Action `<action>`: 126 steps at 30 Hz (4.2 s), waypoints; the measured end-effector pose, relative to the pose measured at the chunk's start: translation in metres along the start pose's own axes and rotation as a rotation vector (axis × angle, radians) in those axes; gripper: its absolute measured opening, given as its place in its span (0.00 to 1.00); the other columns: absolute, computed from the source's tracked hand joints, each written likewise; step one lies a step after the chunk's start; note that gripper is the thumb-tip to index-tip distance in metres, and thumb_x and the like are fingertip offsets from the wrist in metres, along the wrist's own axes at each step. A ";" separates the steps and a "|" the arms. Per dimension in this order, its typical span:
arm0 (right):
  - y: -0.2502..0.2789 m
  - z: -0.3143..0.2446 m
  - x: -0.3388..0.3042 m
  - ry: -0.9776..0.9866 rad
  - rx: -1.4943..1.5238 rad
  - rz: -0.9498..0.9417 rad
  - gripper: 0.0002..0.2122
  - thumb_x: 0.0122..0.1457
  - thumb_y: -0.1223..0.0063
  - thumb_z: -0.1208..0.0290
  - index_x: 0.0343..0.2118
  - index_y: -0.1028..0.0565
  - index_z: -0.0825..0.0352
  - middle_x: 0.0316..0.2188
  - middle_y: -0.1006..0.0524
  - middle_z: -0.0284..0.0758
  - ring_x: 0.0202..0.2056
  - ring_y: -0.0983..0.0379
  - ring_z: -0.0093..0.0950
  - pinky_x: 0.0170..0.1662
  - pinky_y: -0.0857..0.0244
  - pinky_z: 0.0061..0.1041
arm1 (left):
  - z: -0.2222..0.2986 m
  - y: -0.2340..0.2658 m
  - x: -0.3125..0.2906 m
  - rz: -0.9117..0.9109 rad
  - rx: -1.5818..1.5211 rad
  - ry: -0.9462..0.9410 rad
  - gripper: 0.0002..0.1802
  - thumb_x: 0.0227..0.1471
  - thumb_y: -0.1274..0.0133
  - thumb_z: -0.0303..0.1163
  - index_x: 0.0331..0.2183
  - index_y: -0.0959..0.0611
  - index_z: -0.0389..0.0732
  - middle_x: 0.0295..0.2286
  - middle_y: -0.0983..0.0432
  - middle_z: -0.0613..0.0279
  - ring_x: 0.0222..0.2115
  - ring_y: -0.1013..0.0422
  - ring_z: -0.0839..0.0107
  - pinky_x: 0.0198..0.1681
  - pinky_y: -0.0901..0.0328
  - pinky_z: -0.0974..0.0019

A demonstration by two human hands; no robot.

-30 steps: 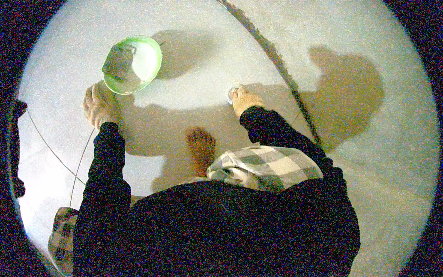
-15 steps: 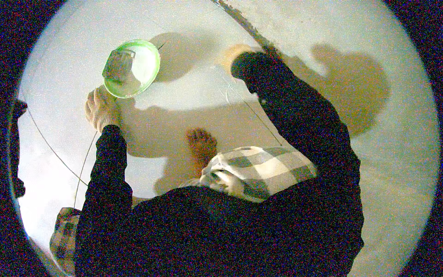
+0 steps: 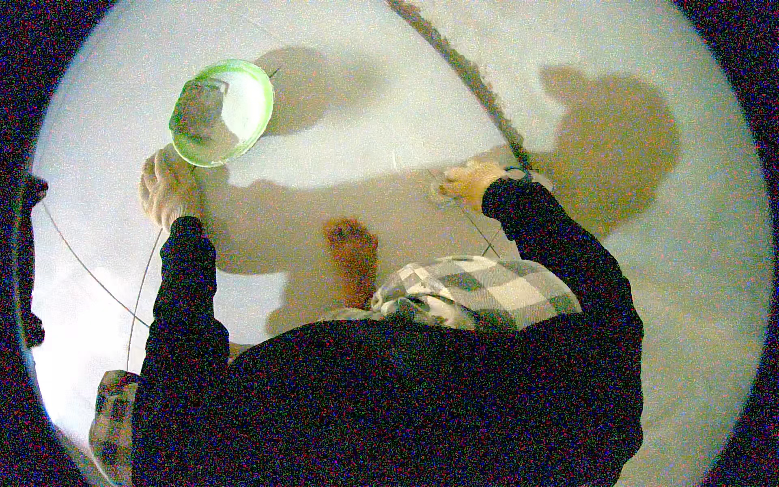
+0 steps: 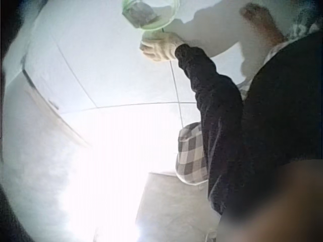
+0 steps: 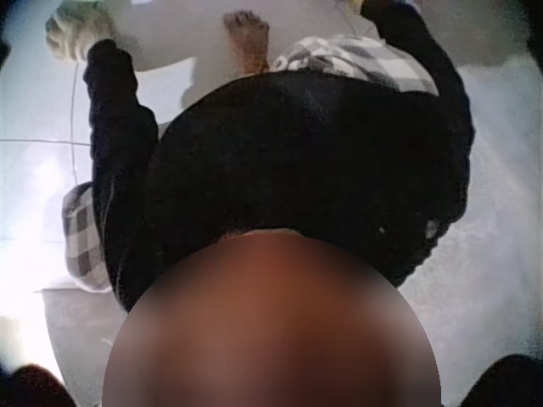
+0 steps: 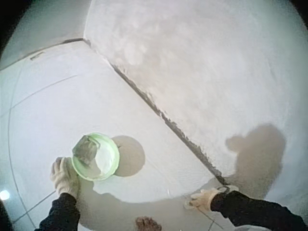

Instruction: The person is kneeling on a tiled floor, using a trowel to apply white grout from a green bucket into the gaps between tiles. They repeatedly scoop grout and spread it along the seams, working methodically across the floor area.

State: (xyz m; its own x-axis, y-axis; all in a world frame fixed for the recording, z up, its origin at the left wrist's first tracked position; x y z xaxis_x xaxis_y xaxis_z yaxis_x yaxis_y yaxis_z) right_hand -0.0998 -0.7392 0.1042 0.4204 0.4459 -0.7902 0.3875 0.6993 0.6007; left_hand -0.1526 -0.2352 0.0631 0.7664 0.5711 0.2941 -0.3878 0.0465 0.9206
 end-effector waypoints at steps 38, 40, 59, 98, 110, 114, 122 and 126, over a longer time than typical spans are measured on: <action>0.076 -0.089 -0.004 0.668 2.288 -0.119 0.45 0.46 0.31 0.55 0.65 0.44 0.64 0.60 0.36 0.51 0.56 0.32 0.47 0.56 0.35 0.44 | 0.073 -0.052 0.042 -0.610 -1.203 0.180 0.35 0.51 0.38 0.47 0.53 0.24 0.34 0.44 0.22 0.50 0.43 0.25 0.61 0.48 0.31 0.62; 0.092 -0.102 -0.018 0.759 2.379 -0.133 0.48 0.44 0.30 0.57 0.66 0.47 0.62 0.62 0.39 0.52 0.53 0.31 0.51 0.53 0.32 0.48 | 0.083 -0.051 0.037 -0.664 -1.247 0.141 0.34 0.51 0.38 0.46 0.54 0.25 0.35 0.45 0.22 0.49 0.44 0.25 0.61 0.49 0.31 0.63; 0.202 -0.095 0.021 0.045 -0.215 0.617 0.31 0.48 0.41 0.59 0.60 0.34 0.48 0.66 0.44 0.30 0.39 0.31 0.42 0.42 0.32 0.40 | 0.136 -0.008 0.051 -0.455 -0.887 -0.101 0.30 0.55 0.47 0.52 0.56 0.26 0.50 0.46 0.22 0.53 0.46 0.25 0.57 0.50 0.32 0.60; 0.075 -0.019 -0.020 0.154 0.244 0.408 0.32 0.46 0.38 0.61 0.59 0.32 0.45 0.52 0.32 0.48 0.49 0.31 0.50 0.51 0.32 0.42 | 0.212 0.021 0.039 -0.466 -0.754 -0.123 0.29 0.54 0.49 0.51 0.56 0.25 0.53 0.45 0.21 0.54 0.44 0.24 0.56 0.49 0.31 0.60; 0.151 0.015 -0.114 0.253 0.141 0.916 0.26 0.43 0.36 0.63 0.51 0.25 0.51 0.50 0.29 0.46 0.46 0.29 0.46 0.48 0.34 0.44 | 0.229 0.017 0.033 -0.478 -0.742 -0.125 0.28 0.55 0.49 0.50 0.56 0.26 0.54 0.43 0.20 0.56 0.42 0.23 0.59 0.48 0.31 0.60; 0.104 0.039 -0.066 0.194 1.578 0.227 0.28 0.47 0.37 0.62 0.52 0.28 0.65 0.49 0.26 0.48 0.43 0.24 0.43 0.46 0.28 0.41 | 0.228 0.015 0.028 -0.544 -0.865 -0.095 0.28 0.55 0.49 0.50 0.56 0.26 0.55 0.45 0.21 0.56 0.43 0.24 0.60 0.48 0.31 0.60; 0.099 0.002 -0.044 0.473 2.257 -0.385 0.32 0.50 0.41 0.60 0.56 0.35 0.74 0.47 0.25 0.49 0.42 0.22 0.46 0.45 0.26 0.42 | 0.230 0.026 0.035 -0.450 -0.694 -0.166 0.29 0.56 0.50 0.52 0.57 0.27 0.54 0.47 0.22 0.54 0.48 0.26 0.57 0.51 0.32 0.60; 0.086 0.013 -0.043 0.246 2.237 -0.493 0.27 0.55 0.46 0.63 0.55 0.33 0.73 0.45 0.23 0.50 0.43 0.22 0.45 0.45 0.26 0.41 | 0.232 0.015 0.034 -0.617 -0.857 -0.072 0.29 0.56 0.50 0.52 0.57 0.27 0.54 0.47 0.22 0.53 0.48 0.26 0.56 0.51 0.32 0.60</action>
State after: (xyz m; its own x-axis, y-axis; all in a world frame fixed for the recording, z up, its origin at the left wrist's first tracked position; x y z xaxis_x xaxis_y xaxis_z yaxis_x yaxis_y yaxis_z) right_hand -0.0742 -0.7056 0.1918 0.0363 0.6515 -0.7578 0.4483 -0.6883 -0.5703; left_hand -0.0136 -0.4054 0.1465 0.9715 0.2029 -0.1225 -0.1313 0.8910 0.4347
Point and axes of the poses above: each hand's wrist, its own x-axis towards the middle knuckle, its own y-axis out of the back of the hand, z = x × y, the point moved 10 cm from there along x, towards the middle knuckle
